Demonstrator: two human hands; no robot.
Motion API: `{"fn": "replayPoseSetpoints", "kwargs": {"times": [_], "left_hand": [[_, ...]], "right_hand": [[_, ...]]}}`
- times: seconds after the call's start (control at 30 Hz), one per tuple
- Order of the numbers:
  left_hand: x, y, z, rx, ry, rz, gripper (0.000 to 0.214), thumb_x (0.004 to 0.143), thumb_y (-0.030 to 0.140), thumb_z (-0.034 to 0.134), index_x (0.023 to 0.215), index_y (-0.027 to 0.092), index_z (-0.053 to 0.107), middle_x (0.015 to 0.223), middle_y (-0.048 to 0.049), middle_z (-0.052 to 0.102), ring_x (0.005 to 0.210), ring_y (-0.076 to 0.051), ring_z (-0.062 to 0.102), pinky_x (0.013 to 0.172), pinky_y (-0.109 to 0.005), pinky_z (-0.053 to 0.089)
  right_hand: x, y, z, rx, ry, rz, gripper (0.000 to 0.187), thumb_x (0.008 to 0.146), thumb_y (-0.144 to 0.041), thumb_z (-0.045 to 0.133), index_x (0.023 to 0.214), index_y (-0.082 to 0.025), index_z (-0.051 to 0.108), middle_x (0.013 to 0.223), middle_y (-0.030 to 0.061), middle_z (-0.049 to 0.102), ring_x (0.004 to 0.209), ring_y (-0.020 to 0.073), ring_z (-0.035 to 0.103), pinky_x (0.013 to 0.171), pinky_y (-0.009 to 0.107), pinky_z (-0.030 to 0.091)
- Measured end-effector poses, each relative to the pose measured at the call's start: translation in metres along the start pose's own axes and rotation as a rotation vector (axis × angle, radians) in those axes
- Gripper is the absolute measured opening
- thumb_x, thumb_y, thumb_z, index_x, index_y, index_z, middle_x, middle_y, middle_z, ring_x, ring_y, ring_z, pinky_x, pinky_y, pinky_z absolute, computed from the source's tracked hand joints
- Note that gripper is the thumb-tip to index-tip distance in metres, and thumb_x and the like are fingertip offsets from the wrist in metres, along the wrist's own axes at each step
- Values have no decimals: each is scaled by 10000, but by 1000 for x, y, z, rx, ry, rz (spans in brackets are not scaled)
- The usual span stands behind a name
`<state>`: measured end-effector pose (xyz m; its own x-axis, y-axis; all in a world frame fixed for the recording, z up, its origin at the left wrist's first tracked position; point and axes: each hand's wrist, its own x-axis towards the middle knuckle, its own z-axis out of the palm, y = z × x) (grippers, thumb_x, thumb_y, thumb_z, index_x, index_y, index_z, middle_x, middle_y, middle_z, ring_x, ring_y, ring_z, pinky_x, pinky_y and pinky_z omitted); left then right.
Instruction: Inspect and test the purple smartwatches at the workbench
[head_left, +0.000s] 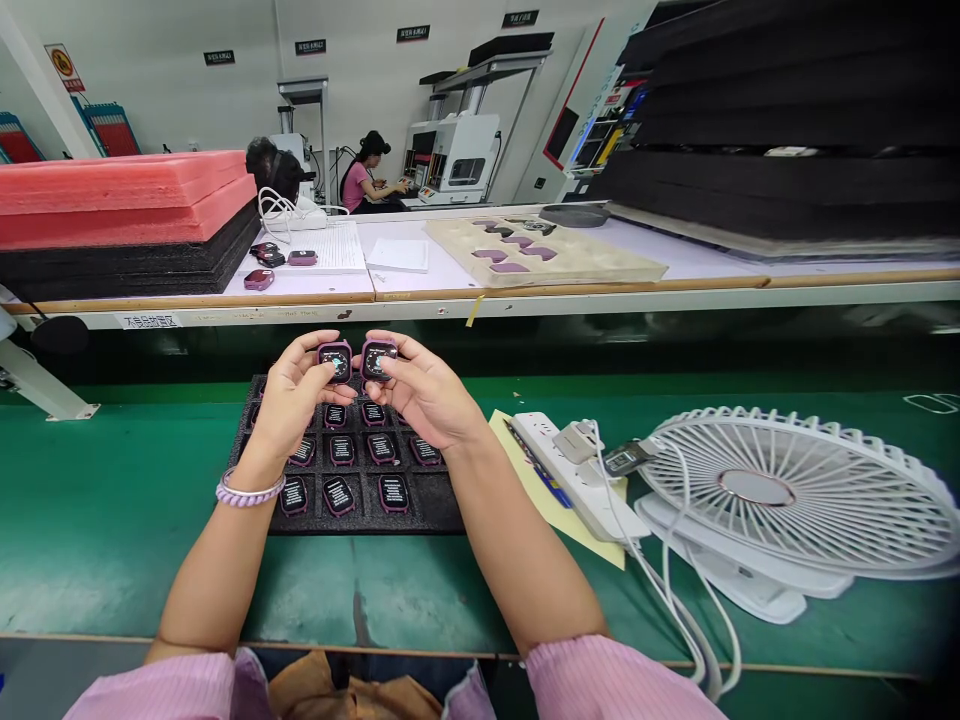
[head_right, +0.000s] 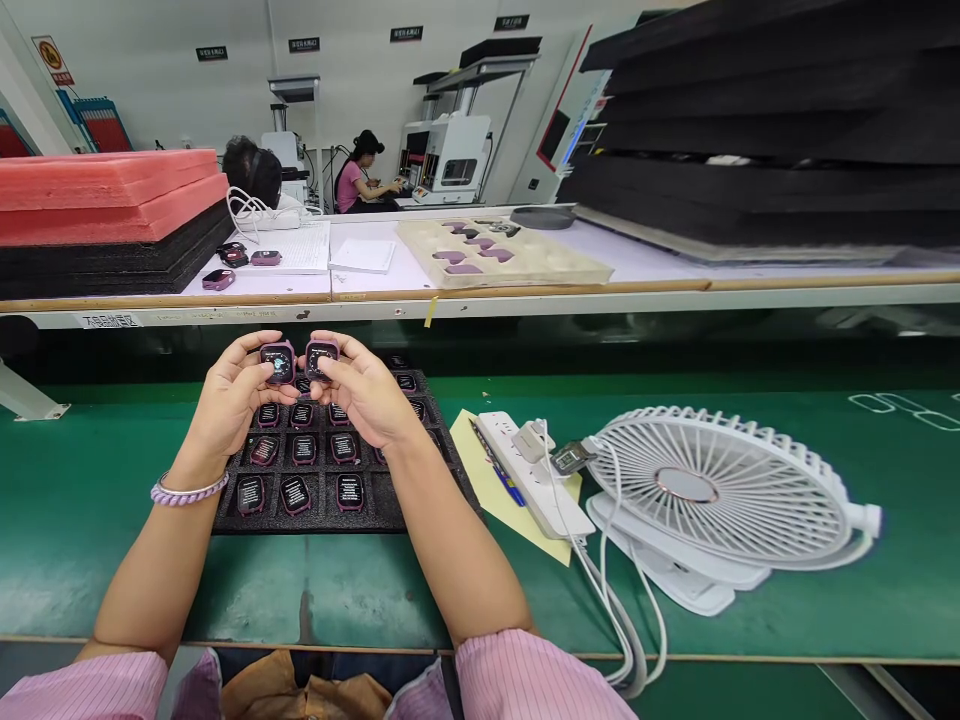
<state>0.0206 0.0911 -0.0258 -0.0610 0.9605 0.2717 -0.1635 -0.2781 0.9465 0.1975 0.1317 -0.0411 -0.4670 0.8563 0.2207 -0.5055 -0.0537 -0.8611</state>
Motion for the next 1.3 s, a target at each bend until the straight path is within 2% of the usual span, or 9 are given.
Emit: {"fn": "replayPoseSetpoints", "kwargs": {"times": [0.27,0.67,0.93,1.3], "left_hand": [[-1,1,1,86,0,16,423,743,250,683,1150,170,602,1026,-39,730,597,-124,740,595,-241,668],[-3,2,2,81,-22,33,415,733,223,678,1139,169,609,1033,-23,713,600,-118,743,596,-229,671],[-3,0,2,93,-29,59,403,758,225,699,1147,177,605,1086,-40,709,612,-109,739,612,-235,674],[-2,0,1,67,-33,56,386,752,250,744,1104,178,603,1031,-31,722,603,-120,740,593,-237,671]], "right_hand": [[0,3,0,-69,-9,-38,523,732,-229,843,1207,-209,624,949,9,709,651,119,626,605,246,522],[1,3,-2,-96,-29,-70,513,778,-321,885,1203,-207,624,953,7,679,632,107,602,593,257,540],[-2,1,0,-134,-30,-88,517,725,-220,821,1205,-216,627,979,1,679,648,112,596,603,265,538],[-3,1,2,-184,-8,-92,507,736,-235,803,1215,-219,639,1013,24,695,656,127,592,600,276,529]]}}
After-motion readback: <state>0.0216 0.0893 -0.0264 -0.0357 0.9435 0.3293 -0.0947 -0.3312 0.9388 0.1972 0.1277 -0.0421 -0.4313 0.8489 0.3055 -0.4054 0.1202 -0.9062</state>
